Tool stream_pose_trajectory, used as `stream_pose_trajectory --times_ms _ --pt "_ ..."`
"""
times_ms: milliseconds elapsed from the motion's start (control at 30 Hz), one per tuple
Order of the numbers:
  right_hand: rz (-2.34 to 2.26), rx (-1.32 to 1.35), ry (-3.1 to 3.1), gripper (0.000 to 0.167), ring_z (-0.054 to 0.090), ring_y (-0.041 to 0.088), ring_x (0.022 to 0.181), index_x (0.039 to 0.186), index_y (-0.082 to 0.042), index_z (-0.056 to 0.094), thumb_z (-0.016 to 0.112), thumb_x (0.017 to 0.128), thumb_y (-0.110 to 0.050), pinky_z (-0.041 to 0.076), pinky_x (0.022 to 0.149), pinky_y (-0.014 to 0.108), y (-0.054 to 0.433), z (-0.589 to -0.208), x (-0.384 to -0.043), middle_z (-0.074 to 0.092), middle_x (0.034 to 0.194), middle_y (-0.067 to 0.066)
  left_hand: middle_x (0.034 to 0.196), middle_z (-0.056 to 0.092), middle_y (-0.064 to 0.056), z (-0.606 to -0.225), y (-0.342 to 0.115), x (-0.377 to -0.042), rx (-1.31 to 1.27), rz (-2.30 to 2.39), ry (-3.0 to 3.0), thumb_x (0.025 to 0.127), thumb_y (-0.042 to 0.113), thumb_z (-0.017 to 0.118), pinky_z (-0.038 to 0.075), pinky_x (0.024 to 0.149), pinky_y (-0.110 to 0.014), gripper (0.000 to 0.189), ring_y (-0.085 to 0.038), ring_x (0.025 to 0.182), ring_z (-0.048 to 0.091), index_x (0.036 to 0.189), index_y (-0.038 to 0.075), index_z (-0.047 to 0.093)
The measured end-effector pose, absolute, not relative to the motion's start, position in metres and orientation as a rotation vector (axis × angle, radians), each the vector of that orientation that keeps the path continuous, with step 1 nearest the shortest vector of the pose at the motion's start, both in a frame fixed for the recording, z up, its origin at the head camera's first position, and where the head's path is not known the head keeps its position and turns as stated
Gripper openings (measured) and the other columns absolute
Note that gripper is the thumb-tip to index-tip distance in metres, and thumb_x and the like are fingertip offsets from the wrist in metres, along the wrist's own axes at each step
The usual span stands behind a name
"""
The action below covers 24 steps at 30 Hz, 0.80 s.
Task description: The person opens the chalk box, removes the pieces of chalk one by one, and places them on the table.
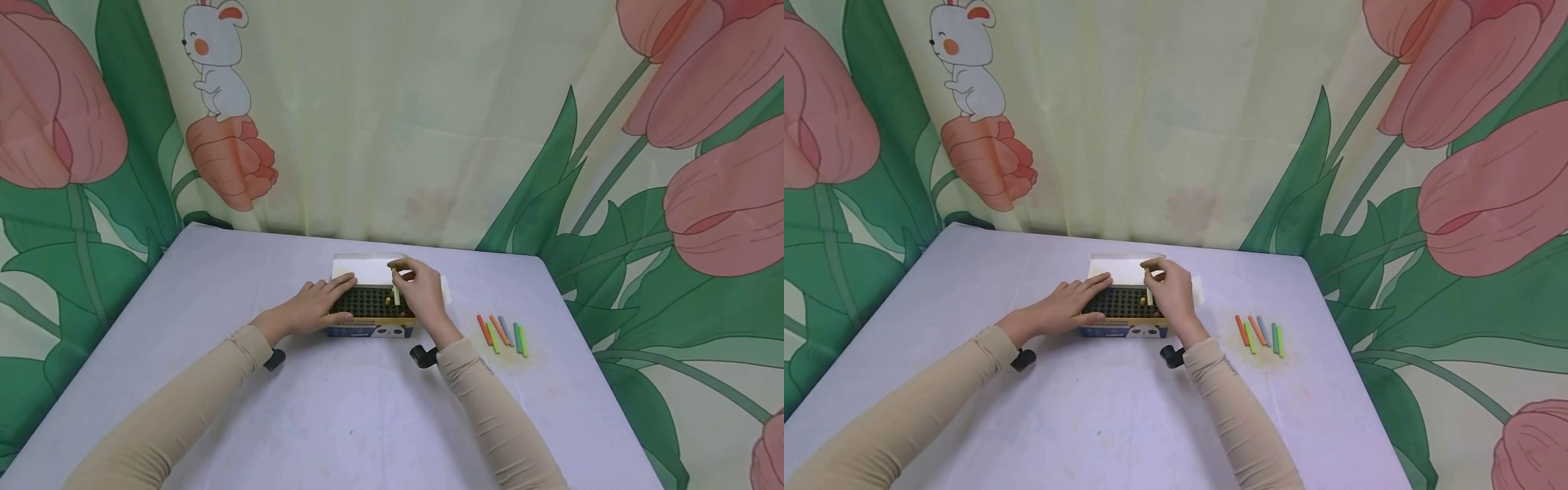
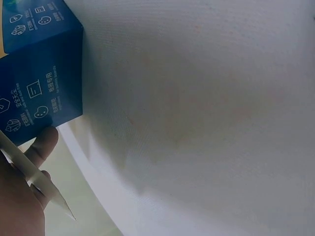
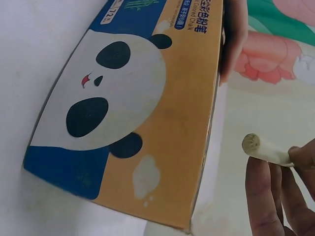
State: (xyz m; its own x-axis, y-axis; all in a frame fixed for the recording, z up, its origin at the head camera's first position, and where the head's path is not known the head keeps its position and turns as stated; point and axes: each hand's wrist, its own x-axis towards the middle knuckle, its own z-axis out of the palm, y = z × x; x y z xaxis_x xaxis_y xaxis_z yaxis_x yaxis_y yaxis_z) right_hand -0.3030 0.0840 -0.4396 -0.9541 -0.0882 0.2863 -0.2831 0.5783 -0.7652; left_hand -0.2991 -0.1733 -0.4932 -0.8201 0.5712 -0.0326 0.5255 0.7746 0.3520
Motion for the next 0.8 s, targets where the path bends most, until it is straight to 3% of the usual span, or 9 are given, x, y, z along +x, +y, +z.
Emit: stream_pose_trajectory --times_ms 433,800 --pt "1.26 0.221 -2.625 0.018 0.071 0.021 0.091 0.112 -0.017 0.081 0.071 0.097 -0.016 0.051 0.071 0.03 0.108 -0.442 -0.303 0.079 0.105 0.003 0.175 0.01 -0.001 -0.494 -0.174 -0.3 0.877 0.502 2.827 0.103 0.066 0.045 0.024 0.116 -0.068 0.085 -0.044 0.143 0.042 0.168 0.022 0.014" --pt "1.226 0.06 -2.653 0.019 0.068 0.021 0.089 0.113 -0.017 0.081 0.071 0.097 -0.017 0.05 0.07 0.03 0.136 -0.455 -0.307 0.079 0.106 0.005 0.175 0.01 -0.002 -0.494 -0.173 -0.299 0.88 0.508 2.825 0.103 0.067 0.045 0.024 0.116 -0.069 0.085 -0.045 0.146 0.039 0.168 0.022 0.015"
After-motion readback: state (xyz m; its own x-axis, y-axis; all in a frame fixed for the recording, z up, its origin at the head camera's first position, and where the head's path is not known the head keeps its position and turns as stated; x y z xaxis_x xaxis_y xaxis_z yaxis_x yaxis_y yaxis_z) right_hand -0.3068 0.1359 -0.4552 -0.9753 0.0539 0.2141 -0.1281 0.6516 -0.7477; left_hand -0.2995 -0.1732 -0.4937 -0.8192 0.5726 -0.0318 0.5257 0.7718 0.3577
